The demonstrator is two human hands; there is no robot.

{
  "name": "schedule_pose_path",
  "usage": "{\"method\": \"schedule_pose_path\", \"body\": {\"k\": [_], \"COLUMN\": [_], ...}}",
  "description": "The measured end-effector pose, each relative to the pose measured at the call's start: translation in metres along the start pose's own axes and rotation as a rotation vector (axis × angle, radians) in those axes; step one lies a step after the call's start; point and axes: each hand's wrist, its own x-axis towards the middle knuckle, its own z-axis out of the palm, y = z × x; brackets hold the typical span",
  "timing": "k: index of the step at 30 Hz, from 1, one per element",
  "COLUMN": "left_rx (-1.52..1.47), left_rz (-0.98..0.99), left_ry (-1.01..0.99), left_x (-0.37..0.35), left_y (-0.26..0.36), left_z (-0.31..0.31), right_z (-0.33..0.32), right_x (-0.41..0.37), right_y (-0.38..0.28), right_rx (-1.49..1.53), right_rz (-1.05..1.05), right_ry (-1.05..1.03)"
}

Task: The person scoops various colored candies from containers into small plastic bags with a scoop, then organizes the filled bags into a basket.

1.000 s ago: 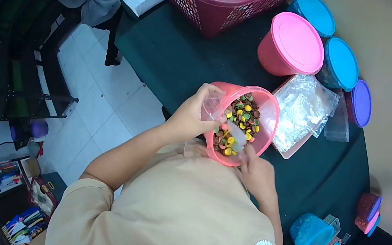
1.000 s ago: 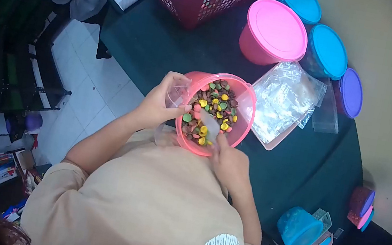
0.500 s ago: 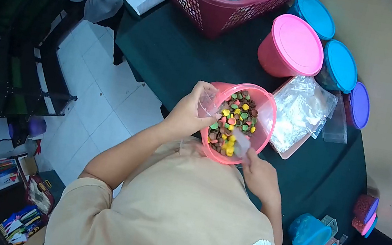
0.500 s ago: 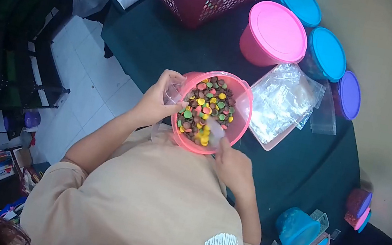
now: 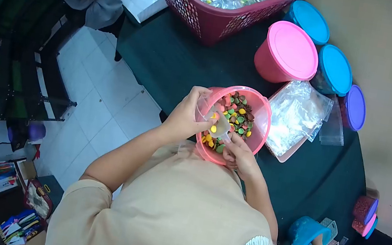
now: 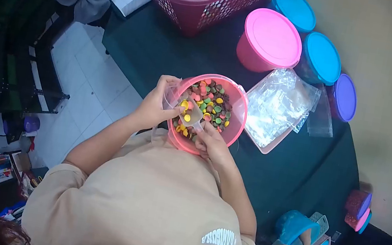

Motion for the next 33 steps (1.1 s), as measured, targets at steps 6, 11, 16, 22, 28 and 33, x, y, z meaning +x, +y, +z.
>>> {"method": "schedule_pose_path", "body": {"k": [6, 11, 16, 22, 28, 33], "left_rx": [0.024, 0.075, 0.591, 0.606, 0.565, 0.469], "left_rz": [-0.006, -0.062, 0.217, 0.455, 0.602, 0.482], "left_ry": [0.079, 0.133, 0.358, 0.109, -0.113, -0.248], "left_x": [0.01, 0.012, 0.0, -0.002, -0.008, -0.005], "left_y": [-0.017, -0.045, -0.021, 0.013, 0.032, 0.057], "left_z": [-0.011, -0.012, -0.005, -0.004, 0.01, 0.018], "right_z": [-0.011, -0.021, -0.037, -0.023, 0.002, 0.03], "right_x": [-0.011, -0.02, -0.027, -0.05, -0.065, -0.071], "right_y": [-0.005, -0.007, 0.001, -0.024, -0.073, -0.101], "right_rx": [0.115, -0.027, -0.23, -0.519, -1.11, -1.633], "right_rz": [-0.224, -0.312, -0.386, -0.412, -0.407, -0.627], "right_ry": [0.087, 0.313, 0.466, 0.518, 0.476, 0.402]}}
